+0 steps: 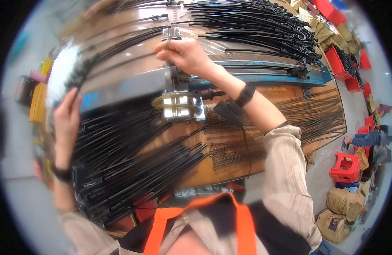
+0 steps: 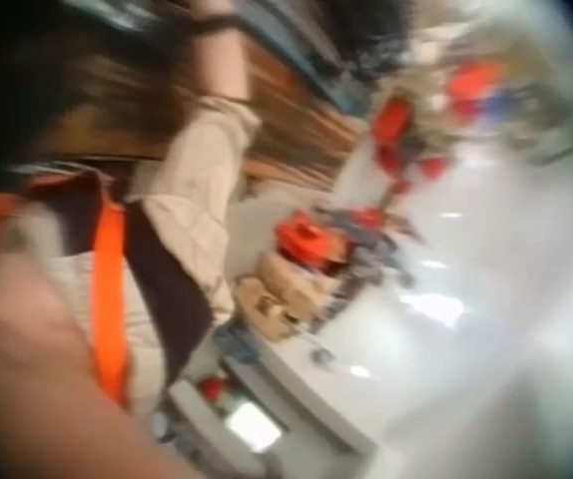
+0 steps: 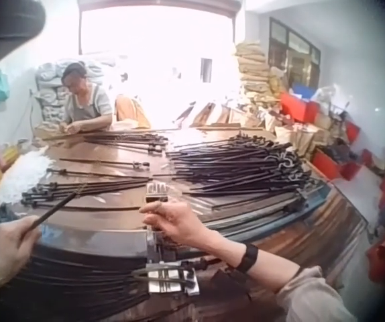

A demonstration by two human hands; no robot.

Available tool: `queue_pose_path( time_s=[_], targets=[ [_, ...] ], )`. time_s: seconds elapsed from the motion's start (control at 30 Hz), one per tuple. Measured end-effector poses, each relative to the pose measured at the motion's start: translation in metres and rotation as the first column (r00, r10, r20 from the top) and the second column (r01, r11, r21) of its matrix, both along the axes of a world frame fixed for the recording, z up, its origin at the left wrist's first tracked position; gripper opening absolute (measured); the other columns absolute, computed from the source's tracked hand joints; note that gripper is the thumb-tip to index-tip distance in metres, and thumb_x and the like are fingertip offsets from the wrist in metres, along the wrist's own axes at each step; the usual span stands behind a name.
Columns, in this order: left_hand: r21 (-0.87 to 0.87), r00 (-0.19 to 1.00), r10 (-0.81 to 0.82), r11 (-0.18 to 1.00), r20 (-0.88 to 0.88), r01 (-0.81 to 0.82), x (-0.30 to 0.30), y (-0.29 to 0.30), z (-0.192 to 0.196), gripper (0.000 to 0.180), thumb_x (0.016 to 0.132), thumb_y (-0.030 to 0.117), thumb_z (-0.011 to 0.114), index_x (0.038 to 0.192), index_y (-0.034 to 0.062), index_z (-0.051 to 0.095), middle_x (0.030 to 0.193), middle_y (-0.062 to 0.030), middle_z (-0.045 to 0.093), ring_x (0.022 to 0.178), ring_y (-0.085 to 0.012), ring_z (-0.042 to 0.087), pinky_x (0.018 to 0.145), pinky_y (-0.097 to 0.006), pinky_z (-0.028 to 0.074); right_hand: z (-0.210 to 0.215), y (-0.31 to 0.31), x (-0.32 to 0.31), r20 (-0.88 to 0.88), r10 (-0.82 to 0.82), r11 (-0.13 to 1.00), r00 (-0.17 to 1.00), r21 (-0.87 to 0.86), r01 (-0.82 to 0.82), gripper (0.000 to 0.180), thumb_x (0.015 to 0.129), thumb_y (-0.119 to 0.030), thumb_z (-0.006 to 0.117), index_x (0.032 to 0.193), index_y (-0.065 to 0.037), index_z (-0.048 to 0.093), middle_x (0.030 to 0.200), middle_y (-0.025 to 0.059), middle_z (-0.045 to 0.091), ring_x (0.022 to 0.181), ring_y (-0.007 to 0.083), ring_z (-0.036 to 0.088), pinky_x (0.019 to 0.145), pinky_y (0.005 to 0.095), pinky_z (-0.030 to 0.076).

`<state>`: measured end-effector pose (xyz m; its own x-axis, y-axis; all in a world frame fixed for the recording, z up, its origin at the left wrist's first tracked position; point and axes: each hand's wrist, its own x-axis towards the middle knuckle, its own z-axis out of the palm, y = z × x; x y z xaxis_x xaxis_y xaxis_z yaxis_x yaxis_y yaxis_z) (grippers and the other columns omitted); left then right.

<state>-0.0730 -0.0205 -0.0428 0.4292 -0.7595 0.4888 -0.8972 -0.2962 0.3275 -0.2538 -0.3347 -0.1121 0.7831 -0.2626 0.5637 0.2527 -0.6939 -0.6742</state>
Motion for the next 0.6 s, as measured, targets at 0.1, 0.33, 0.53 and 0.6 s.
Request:
queue_pose_path(
  time_s=[0.1, 0.33, 0.53, 0.6],
  targets=[
    [0.007, 1.000, 0.003, 1.000, -0.029, -0.003, -0.007, -0.006, 0.002, 0.026, 0.096, 0.012, 0.062, 0.118, -0.0025, 0.062, 0.081, -0.0168, 0.064, 0.064, -0.0190, 0.053, 0.064, -0.030, 0.047, -0.002, -0.002, 0.001, -0.067, -0.014, 0.987, 0.998, -0.163, 0.003, 0.021, 0.095, -0.017, 0.062, 0.112, -0.007, 0.070, 0.087, 0.0098, 0.074, 0.079, 0.0161, 0.072, 0.071, 0.0289, 0.057],
    [-0.017, 1.000, 0.009, 1.000, 0.009, -0.009, 0.001, 0.003, 0.001, 0.026, 0.096, 0.013, 0.062, 0.118, -0.0023, 0.062, 0.082, -0.0183, 0.064, 0.065, -0.0198, 0.055, 0.064, -0.030, 0.047, 0.001, 0.002, 0.010, -0.170, 0.006, 0.969, 0.985, -0.242, -0.048, 0.022, 0.095, -0.017, 0.062, 0.113, -0.007, 0.069, 0.087, 0.0111, 0.074, 0.079, 0.0173, 0.072, 0.072, 0.0289, 0.057],
    [0.027, 0.999, 0.028, 0.999, -0.034, -0.027, 0.000, 0.006, -0.003, 0.026, 0.097, 0.013, 0.062, 0.118, -0.0013, 0.062, 0.083, -0.0184, 0.065, 0.066, -0.0209, 0.056, 0.065, -0.030, 0.048, -0.006, 0.001, 0.007, -0.042, -0.010, 0.991, 0.999, -0.134, 0.004, 0.025, 0.096, -0.019, 0.060, 0.116, -0.008, 0.068, 0.086, 0.0116, 0.073, 0.071, 0.0204, 0.071, 0.069, 0.0343, 0.056],
    [0.036, 0.998, 0.039, 0.999, -0.053, -0.037, -0.002, 0.006, -0.004, 0.026, 0.097, 0.013, 0.062, 0.118, -0.0011, 0.062, 0.084, -0.0185, 0.065, 0.066, -0.0212, 0.056, 0.065, -0.030, 0.048, 0.002, 0.011, 0.016, -0.200, -0.003, 0.989, 0.980, -0.147, -0.027, 0.023, 0.095, -0.017, 0.060, 0.114, -0.008, 0.068, 0.085, 0.0107, 0.073, 0.073, 0.0202, 0.071, 0.071, 0.0348, 0.056]
  ],
)
